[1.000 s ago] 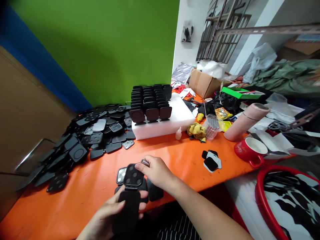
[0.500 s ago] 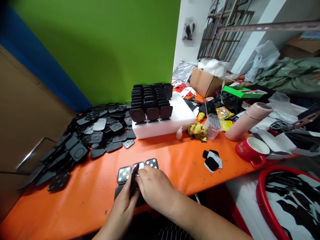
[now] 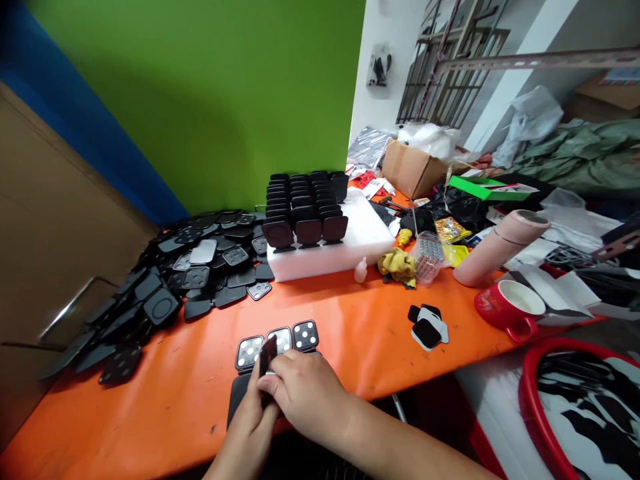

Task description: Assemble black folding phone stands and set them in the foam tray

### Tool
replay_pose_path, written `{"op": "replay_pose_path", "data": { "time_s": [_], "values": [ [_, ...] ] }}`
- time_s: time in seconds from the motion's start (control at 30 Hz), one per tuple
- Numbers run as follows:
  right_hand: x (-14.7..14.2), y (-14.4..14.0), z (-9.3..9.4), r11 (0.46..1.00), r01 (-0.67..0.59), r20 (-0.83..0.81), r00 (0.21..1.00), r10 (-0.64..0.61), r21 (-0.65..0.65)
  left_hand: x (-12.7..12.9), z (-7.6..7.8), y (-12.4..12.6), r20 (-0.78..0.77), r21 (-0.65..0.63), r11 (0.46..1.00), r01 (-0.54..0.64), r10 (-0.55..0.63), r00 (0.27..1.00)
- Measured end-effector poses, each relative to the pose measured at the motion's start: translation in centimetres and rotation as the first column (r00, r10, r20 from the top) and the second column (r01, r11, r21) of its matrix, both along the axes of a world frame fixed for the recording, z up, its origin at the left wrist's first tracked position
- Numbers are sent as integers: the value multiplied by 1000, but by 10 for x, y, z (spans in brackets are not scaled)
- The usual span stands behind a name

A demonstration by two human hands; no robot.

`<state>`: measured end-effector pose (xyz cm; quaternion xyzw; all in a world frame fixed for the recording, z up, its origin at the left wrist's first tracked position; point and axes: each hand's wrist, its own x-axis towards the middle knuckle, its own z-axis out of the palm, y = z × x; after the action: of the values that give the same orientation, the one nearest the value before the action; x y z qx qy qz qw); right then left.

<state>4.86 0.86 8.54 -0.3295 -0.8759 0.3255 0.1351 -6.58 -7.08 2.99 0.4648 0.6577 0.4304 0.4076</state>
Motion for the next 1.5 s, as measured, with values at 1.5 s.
{"op": "replay_pose_path", "data": {
  "time_s": [1.5],
  "values": [
    [5,10,-6,965,116,-124,981,-148,-233,-3,10,1,8,-157,978,135,-135,991]
  ]
}}
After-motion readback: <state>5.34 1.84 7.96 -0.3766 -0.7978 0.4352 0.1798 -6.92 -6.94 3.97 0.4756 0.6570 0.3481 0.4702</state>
